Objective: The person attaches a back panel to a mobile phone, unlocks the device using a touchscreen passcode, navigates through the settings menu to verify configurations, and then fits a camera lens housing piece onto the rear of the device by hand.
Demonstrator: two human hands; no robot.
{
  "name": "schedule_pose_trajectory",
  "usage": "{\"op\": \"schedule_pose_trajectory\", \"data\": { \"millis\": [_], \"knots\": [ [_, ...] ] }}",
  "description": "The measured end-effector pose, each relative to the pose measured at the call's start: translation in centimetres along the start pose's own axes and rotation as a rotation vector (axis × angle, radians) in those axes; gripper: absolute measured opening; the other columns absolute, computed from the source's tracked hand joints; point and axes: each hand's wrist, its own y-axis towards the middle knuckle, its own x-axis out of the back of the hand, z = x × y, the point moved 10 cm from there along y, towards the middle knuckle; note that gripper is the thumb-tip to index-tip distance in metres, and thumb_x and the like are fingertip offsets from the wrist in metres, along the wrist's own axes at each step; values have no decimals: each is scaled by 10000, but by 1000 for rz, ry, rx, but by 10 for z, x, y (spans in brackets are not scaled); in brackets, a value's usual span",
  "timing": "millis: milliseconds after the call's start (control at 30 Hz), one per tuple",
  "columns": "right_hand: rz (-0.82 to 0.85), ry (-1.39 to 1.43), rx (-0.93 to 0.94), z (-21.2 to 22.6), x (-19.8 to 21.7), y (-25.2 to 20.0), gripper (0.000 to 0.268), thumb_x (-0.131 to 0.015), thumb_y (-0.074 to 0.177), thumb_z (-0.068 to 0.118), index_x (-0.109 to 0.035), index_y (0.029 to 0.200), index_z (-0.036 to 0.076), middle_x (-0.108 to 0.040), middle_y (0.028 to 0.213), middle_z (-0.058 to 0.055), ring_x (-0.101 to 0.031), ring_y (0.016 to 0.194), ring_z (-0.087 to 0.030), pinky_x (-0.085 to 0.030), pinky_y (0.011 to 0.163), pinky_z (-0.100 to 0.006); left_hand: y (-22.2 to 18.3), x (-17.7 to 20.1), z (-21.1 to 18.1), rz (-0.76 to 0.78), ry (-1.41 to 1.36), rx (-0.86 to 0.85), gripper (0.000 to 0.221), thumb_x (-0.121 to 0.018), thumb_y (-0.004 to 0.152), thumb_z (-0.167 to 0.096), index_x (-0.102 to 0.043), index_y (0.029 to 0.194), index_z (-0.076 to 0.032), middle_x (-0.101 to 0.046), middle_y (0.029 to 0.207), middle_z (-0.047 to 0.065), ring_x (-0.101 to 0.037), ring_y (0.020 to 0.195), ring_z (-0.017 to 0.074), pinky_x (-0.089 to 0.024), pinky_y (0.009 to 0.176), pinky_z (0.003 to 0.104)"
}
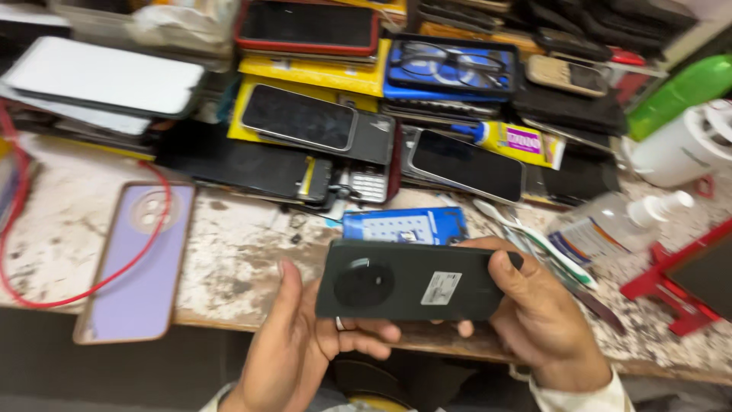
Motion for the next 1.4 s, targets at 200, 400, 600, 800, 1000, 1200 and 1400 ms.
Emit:
{"op": "schedule_pose_trajectory", "data": {
  "millis": [200,400,600,800,1000,1200,1400],
  "knots": [
    [-97,-682,-138,17,28,5,321,-736,971,196,-719,1113,-92,-727,989,-121,-681,898,-166,-559,805,-315,13,-54,43,350,-127,521,760,-287,1027,-617,-439,1502,-44,-671,1245,268,-727,918,294,-654,698,355],
    [-418,-984,513,69,-25,-13,395,-809,833,50,-632,1186,21,-705,1130,-73,-695,1053,-151,-576,946,-283,24,-49,41,259,89,437,631,-524,1028,-346,-404,1545,-5,-627,1250,192,-682,880,197,-609,658,288],
    [-448,-1269,686,84,-52,-23,327,-794,865,-1,-651,1160,-5,-700,1195,-119,-696,1138,-181,-566,1014,-308,32,-46,40,199,306,339,706,-564,977,-357,-389,1582,-39,-612,1177,111,-634,826,134,-569,640,251],
    [-418,-1240,701,83,-54,-23,342,-793,870,-11,-649,1180,-15,-696,1213,-135,-708,1152,-199,-593,1034,-312,33,-41,43,160,404,328,715,-584,953,-363,-406,1573,-53,-610,1155,79,-620,813,117,-562,621,246],
    [-395,-1313,689,87,-60,-21,333,-798,866,5,-663,1171,-15,-707,1201,-140,-728,1139,-202,-618,1011,-307,32,-37,44,112,460,350,745,-617,920,-357,-405,1581,-87,-615,1140,69,-625,811,114,-555,609,243],
    [-427,-1454,762,88,-69,-27,343,-810,860,25,-675,1174,8,-733,1167,-135,-746,1108,-220,-613,961,-321,32,-33,47,60,473,378,777,-617,901,-371,-373,1589,-105,-627,1135,75,-637,807,118,-554,589,249],
    [-429,-1462,859,83,-70,-29,331,-809,889,47,-674,1191,33,-740,1194,-139,-745,1163,-257,-621,999,-338,31,-34,47,75,433,361,795,-608,914,-377,-344,1606,-88,-617,1155,96,-631,806,125,-555,592,252]
  ]
}}
